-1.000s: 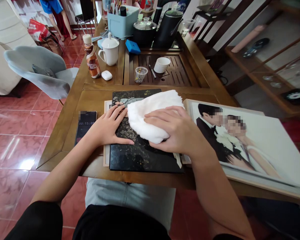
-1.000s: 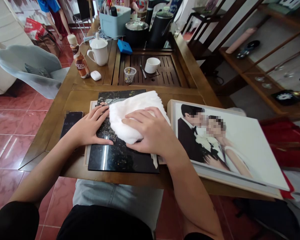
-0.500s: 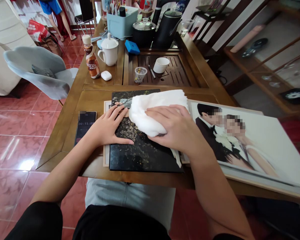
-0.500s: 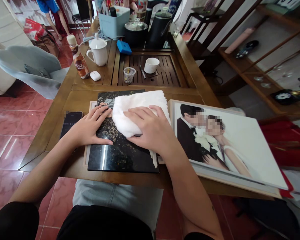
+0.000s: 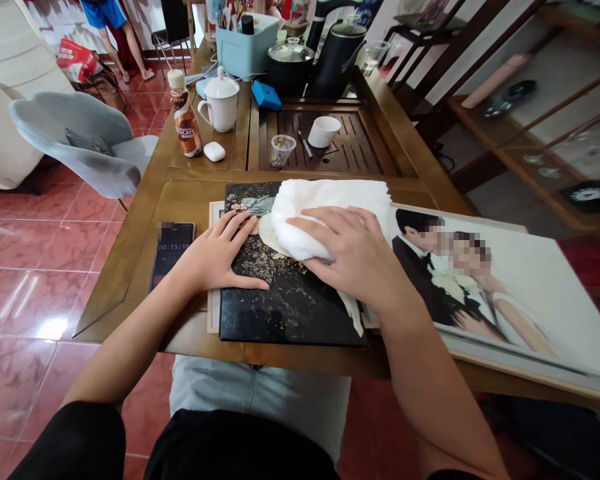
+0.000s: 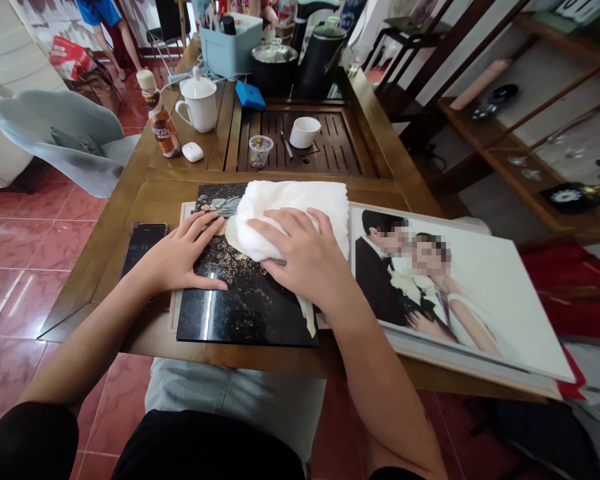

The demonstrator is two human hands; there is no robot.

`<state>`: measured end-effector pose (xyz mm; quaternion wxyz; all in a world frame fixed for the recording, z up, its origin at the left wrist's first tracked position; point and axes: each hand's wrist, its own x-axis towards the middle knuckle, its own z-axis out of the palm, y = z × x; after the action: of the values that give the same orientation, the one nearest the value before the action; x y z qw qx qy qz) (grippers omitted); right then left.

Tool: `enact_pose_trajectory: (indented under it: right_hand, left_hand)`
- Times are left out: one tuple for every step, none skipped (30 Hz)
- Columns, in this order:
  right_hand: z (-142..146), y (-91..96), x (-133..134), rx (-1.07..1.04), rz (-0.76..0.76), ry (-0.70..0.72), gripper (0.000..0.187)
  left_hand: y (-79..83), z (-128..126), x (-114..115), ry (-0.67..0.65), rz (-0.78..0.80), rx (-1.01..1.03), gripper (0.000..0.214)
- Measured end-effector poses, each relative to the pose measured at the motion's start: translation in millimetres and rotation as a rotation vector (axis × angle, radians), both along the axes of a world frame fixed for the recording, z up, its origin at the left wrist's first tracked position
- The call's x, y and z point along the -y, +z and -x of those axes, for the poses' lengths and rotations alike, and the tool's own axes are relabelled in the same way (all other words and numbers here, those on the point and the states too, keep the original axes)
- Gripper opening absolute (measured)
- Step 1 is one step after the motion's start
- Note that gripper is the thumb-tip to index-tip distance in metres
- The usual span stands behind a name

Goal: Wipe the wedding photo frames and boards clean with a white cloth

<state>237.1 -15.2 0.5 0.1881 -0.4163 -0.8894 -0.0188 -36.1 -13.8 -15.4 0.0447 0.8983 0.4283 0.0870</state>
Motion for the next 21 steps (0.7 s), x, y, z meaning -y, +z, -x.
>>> enact_pose_trajectory:
  right_hand:
    - [0.3, -0.6, 0.0, -0.009, 0.002, 0.022, 0.050]
    - [0.6, -1.0, 0.2, -0.017, 0.004, 0.055, 0.050]
    - [0.9, -1.1, 0.4, -0.021, 0.005, 0.089, 0.051]
    - [1.2, -0.9, 0.8, -0.023, 0.007, 0.116, 0.051]
    - [1.4, -0.5, 1.0, -0.023, 0.009, 0.129, 0.052]
    - [1.6, 0.0, 1.2, -0.020, 0.012, 0.125, 0.052]
    - [1.6, 0.5, 1.2, -0.016, 0.012, 0.105, 0.053]
    - [1.6, 0.8, 1.0, -0.009, 0.012, 0.072, 0.053]
    - [1.5, 0.9, 0.7, -0.001, 0.010, 0.035, 0.054]
    - [1.3, 0.8, 0.3, 0.007, 0.008, 0.003, 0.054]
    - [1.2, 0.4, -0.1, 0.014, 0.007, -0.020, 0.055]
    - [1.1, -0.1, -0.5, 0.018, 0.006, -0.032, 0.055]
    - [1.1, -0.6, -0.7, 0.019, 0.006, -0.034, 0.054]
    - [1.1, -1.0, -0.7, 0.017, 0.005, -0.030, 0.053]
    - [1.2, -1.0, -0.4, 0.013, 0.005, -0.021, 0.052]
    - [1.4, -0.6, 0.1, 0.007, 0.005, -0.010, 0.050]
    - [1.5, 0.4, 1.0, -0.002, 0.006, 0.005, 0.047]
    - [1.6, 1.9, 2.1, -0.014, 0.007, 0.023, 0.044]
    - [1.6, 3.8, 3.3, -0.026, 0.010, 0.045, 0.042]
    - [1.3, 6.1, 4.7, -0.038, 0.016, 0.070, 0.039]
    - [0.9, 8.7, 6.1, -0.049, 0.026, 0.097, 0.037]
  left_hand:
    - [-0.1, 0.0, -0.1, 0.000, -0.002, -0.001, 0.125]
    - [-0.3, 0.1, -0.2, 0.001, -0.002, -0.002, 0.125]
    - [-0.5, 0.2, -0.4, 0.000, -0.003, -0.002, 0.125]
    - [-0.6, 0.3, -0.6, -0.002, -0.004, -0.001, 0.125]
    - [-0.8, 0.4, -0.8, -0.004, -0.005, 0.002, 0.124]
    - [-1.0, 0.4, -0.9, -0.007, -0.005, 0.005, 0.124]
    - [-1.2, 0.5, -1.1, -0.008, -0.005, 0.008, 0.124]
    - [-1.4, 0.5, -1.2, -0.010, -0.005, 0.011, 0.124]
    - [-1.7, 0.5, -1.4, -0.012, -0.005, 0.014, 0.124]
    - [-1.9, 0.6, -1.5, -0.013, -0.005, 0.015, 0.125]
    - [-2.1, 0.6, -1.6, -0.015, -0.005, 0.015, 0.125]
    - [-2.2, 0.6, -1.7, -0.017, -0.005, 0.014, 0.125]
    - [-2.3, 0.7, -1.8, -0.018, -0.004, 0.013, 0.125]
    - [-2.3, 0.7, -1.9, -0.019, -0.002, 0.011, 0.125]
    - [-2.2, 0.8, -2.0, -0.018, 0.000, 0.010, 0.125]
    - [-2.1, 0.8, -2.0, -0.018, 0.001, 0.011, 0.125]
    - [-2.1, 0.9, -1.9, -0.017, 0.002, 0.012, 0.125]
    - [-2.0, 0.9, -1.8, -0.016, 0.000, 0.013, 0.125]
    - [-1.9, 1.0, -1.7, -0.015, -0.001, 0.013, 0.124]
    - [-1.9, 1.0, -1.5, -0.014, -0.001, 0.010, 0.124]
    - [-1.9, 1.1, -1.4, -0.013, 0.000, 0.006, 0.123]
